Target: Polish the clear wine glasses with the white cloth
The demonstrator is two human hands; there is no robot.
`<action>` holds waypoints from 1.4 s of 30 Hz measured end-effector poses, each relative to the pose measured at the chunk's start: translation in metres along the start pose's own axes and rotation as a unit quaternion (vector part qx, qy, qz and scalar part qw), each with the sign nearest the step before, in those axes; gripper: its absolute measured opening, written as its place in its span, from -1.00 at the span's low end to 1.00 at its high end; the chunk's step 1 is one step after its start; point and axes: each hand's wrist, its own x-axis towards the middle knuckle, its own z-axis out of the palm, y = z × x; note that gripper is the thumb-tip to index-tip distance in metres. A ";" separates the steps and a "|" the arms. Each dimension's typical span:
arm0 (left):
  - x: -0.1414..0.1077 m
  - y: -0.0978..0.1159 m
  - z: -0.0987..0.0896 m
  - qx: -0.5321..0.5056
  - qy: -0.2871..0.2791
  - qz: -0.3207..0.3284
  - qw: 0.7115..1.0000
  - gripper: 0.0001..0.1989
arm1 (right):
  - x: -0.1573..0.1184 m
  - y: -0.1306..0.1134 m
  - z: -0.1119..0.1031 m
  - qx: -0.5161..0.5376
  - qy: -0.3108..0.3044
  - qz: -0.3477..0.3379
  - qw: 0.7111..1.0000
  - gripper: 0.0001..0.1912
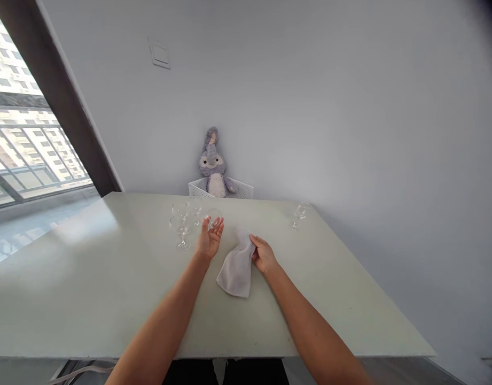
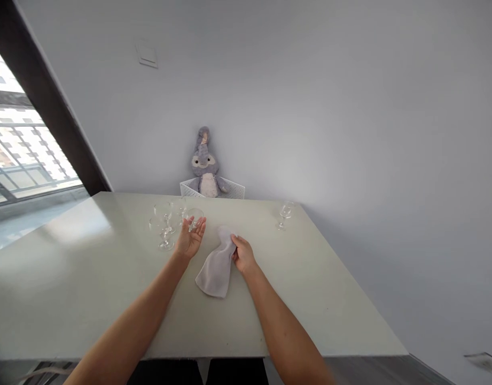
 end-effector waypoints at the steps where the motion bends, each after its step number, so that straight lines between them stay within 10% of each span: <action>1: -0.004 -0.005 0.000 0.021 -0.019 -0.001 1.000 -0.74 | 0.000 -0.002 -0.001 0.016 0.013 -0.013 1.000 -0.73; 6: -0.019 -0.026 -0.005 0.109 -0.080 0.012 0.991 -0.67 | -0.009 -0.017 0.000 0.015 0.066 -0.127 0.990 -0.70; 9: -0.024 -0.031 -0.005 0.154 -0.084 0.031 0.984 -0.57 | -0.023 -0.023 0.011 -0.016 -0.027 -0.157 0.987 -0.74; 13: -0.031 -0.032 -0.001 0.241 -0.073 0.036 0.967 -0.53 | -0.038 -0.019 0.027 -0.096 -0.185 -0.106 0.972 -0.58; 25: -0.049 -0.034 0.010 0.313 -0.129 0.003 0.941 -0.41 | -0.036 -0.019 0.017 -0.127 -0.244 -0.044 0.960 -0.58; 33: -0.040 -0.019 0.008 0.355 -0.210 0.036 0.910 -0.53 | -0.017 -0.012 0.003 0.088 -0.181 0.022 0.979 -0.70; 42: -0.027 -0.008 -0.003 0.457 -0.122 -0.017 0.881 -0.47 | -0.034 0.018 0.025 -0.222 -0.144 -0.143 0.954 -0.84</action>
